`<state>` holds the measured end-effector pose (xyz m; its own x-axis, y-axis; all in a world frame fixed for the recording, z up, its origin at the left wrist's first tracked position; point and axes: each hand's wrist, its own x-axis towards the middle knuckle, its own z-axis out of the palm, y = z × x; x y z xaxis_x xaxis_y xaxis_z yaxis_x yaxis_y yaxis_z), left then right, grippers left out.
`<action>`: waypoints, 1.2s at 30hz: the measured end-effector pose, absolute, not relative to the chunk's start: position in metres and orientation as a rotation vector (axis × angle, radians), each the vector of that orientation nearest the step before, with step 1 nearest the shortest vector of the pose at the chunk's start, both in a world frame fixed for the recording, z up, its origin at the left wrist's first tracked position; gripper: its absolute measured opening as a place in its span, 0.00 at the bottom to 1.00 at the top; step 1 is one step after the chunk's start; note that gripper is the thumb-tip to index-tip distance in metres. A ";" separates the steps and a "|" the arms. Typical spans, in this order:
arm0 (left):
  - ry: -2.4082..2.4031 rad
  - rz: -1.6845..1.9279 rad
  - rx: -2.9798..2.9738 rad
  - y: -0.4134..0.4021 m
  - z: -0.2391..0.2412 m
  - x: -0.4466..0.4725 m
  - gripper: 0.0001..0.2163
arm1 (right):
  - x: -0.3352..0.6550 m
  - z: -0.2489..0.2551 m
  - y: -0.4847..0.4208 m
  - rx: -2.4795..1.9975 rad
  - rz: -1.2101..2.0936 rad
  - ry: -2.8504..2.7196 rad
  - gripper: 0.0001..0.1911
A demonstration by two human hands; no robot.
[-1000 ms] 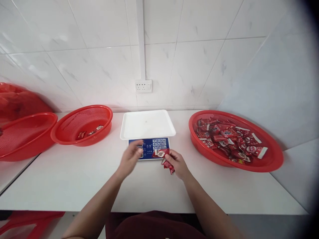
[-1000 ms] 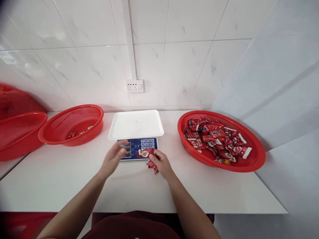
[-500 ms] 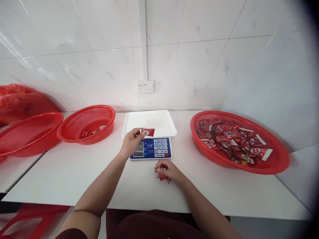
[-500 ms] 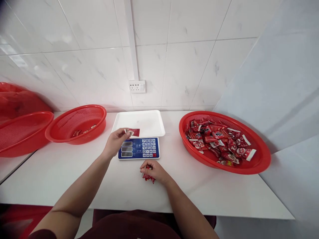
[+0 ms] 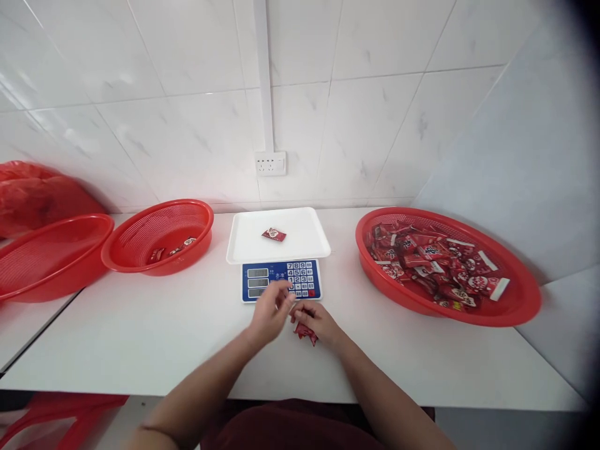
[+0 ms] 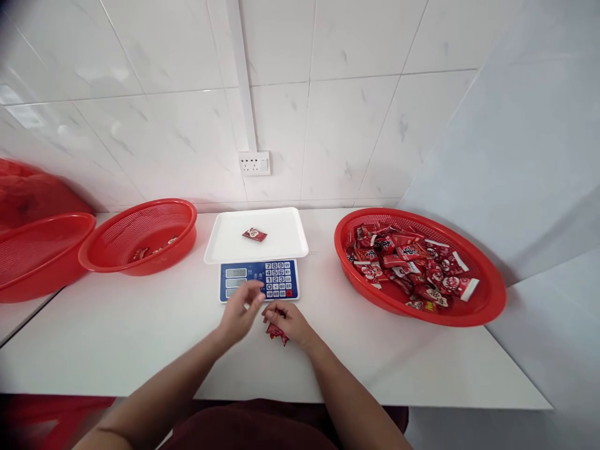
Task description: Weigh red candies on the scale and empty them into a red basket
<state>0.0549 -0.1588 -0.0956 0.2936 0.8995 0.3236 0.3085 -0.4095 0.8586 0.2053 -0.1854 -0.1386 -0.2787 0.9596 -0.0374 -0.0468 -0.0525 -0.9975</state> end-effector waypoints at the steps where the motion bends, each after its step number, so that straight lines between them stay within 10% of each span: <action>1: 1.045 1.058 1.796 -0.171 -0.107 0.057 0.12 | 0.204 -0.138 -0.186 -1.081 1.361 -1.323 0.15; 11: 0.652 0.739 1.004 -0.181 -0.128 0.072 0.25 | 0.191 -0.137 -0.196 -1.160 0.632 -1.459 0.17; 36: 0.749 0.663 1.526 -0.174 -0.115 0.060 0.22 | 0.220 -0.099 -0.201 -1.316 1.314 -1.259 0.09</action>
<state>0.0605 -0.1736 -0.1149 0.6240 0.7812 -0.0176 0.0782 -0.0400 0.9961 0.2204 -0.2011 -0.0989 -0.0672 0.9906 -0.1191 0.0769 -0.1138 -0.9905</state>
